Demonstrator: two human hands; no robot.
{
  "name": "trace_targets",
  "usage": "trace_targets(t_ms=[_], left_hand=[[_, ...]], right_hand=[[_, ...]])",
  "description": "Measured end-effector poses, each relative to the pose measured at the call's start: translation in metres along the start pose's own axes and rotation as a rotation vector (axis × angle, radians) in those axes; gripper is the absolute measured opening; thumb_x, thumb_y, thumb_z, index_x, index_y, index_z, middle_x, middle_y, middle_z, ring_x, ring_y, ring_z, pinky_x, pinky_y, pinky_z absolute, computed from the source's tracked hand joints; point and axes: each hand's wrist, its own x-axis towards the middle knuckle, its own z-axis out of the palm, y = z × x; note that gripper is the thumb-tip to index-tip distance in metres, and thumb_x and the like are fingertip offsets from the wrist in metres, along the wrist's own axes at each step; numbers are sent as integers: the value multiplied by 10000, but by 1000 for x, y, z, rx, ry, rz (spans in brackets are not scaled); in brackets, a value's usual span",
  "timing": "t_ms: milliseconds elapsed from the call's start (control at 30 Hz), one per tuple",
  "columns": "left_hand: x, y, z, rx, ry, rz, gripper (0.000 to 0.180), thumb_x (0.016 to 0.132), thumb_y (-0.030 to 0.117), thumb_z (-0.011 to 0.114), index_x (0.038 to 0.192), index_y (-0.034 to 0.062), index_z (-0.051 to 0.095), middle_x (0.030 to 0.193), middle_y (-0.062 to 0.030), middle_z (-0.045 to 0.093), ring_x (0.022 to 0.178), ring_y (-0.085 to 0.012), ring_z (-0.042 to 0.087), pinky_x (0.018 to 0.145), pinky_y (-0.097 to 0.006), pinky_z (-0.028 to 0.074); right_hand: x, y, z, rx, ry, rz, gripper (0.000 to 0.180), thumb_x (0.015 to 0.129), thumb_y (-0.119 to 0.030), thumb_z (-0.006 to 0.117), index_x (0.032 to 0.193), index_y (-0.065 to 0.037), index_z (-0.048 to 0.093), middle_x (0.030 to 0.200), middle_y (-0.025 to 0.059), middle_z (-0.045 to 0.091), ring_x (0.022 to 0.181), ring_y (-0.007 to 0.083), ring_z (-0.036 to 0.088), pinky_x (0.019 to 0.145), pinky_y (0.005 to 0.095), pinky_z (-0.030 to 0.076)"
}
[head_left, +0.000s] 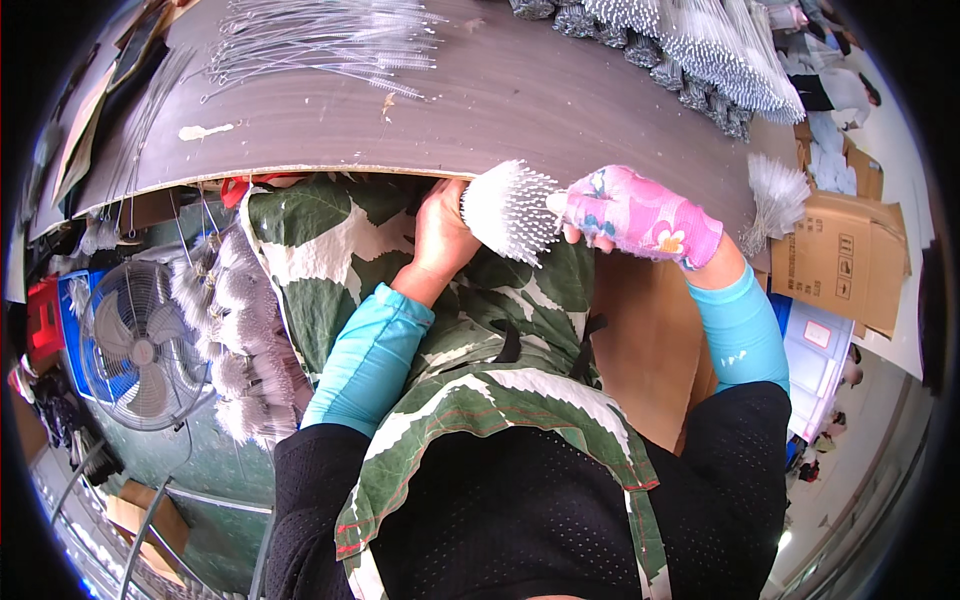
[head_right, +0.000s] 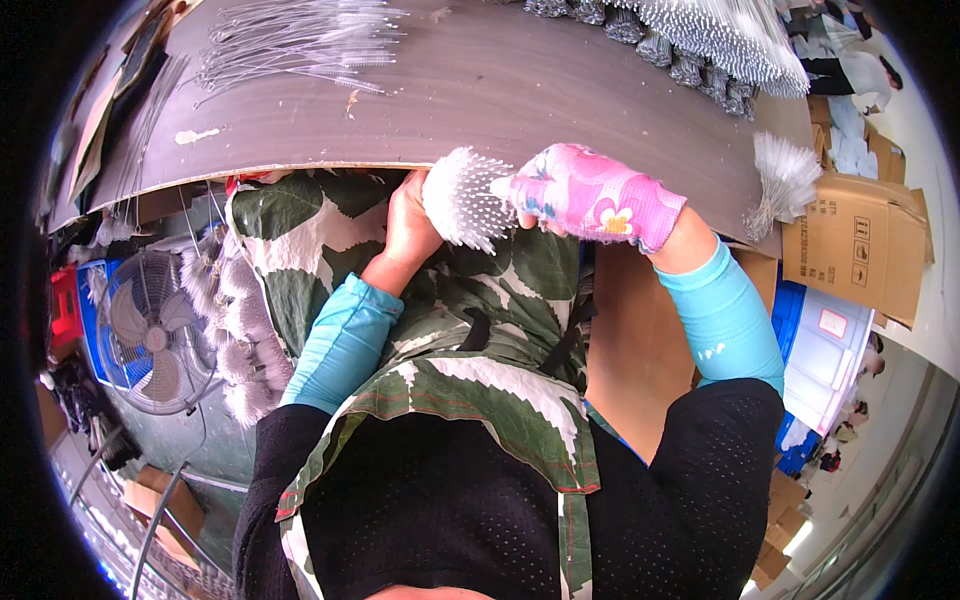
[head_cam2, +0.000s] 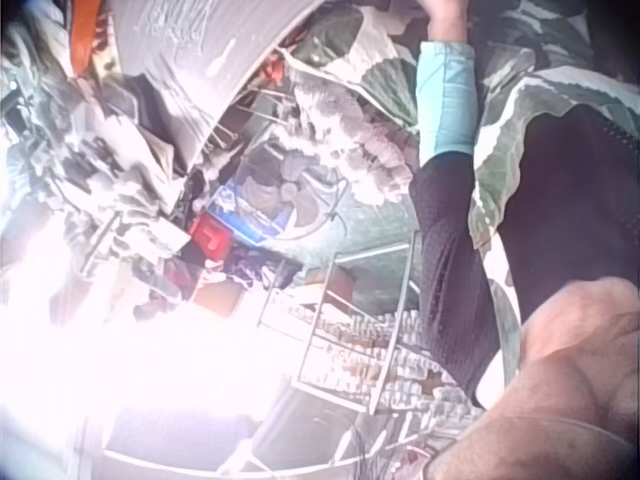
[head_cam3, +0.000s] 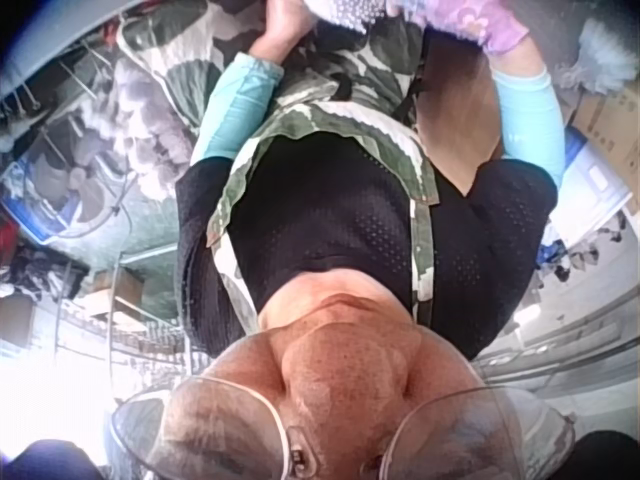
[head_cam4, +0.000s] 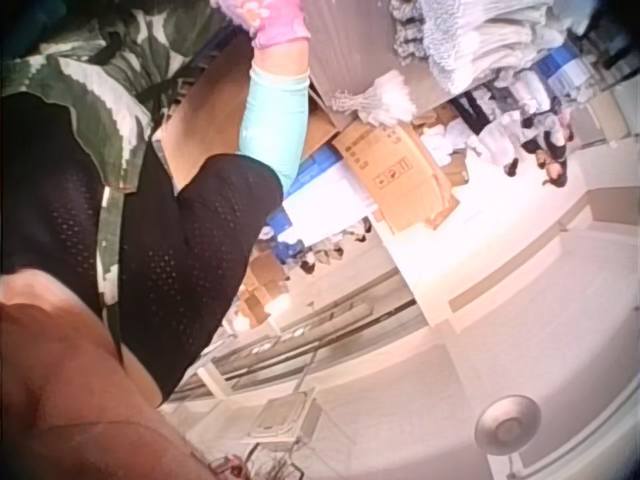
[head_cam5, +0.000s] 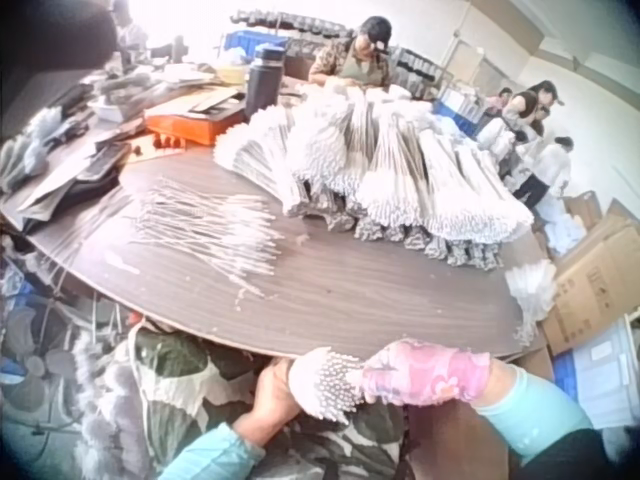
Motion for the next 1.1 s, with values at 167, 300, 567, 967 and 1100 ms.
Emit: trace_targets(t_ms=[167,300,567,967,1100], left_hand=[[0,-1,1,14,24,35,369,686,148,720,1025,59,607,1009,-163,632,966,-341,588,814,-390,479],[0,-1,0,80,37,58,366,688,151,716,1026,63,604,1014,-163,630,964,-341,588,814,-392,479],[1,-1,1,94,68,60,320,693,164,708,985,67,617,1001,-161,632,955,-346,586,812,-406,476],[1,-6,2,100,93,121,311,688,158,709,965,53,617,968,-171,633,933,-359,586,802,-416,475],[0,-5,1,130,71,96,319,683,155,714,968,51,615,976,-170,632,936,-361,586,805,-416,474]], right_hand=[[1,-1,1,-57,-5,-10,406,873,-397,532,724,-33,630,606,-10,551,529,68,466,506,239,372],[0,3,-1,-56,-3,28,413,873,-401,528,722,-30,625,626,-4,556,529,71,466,513,245,376],[1,1,-1,-59,5,23,371,868,-364,547,739,-27,631,639,-5,561,529,72,464,504,246,377],[10,8,1,-109,21,-11,361,871,-360,555,762,-27,642,646,-7,568,539,76,467,510,248,387],[12,10,2,-108,27,-53,385,875,-380,560,737,-27,633,625,-7,555,537,82,463,508,255,383]])
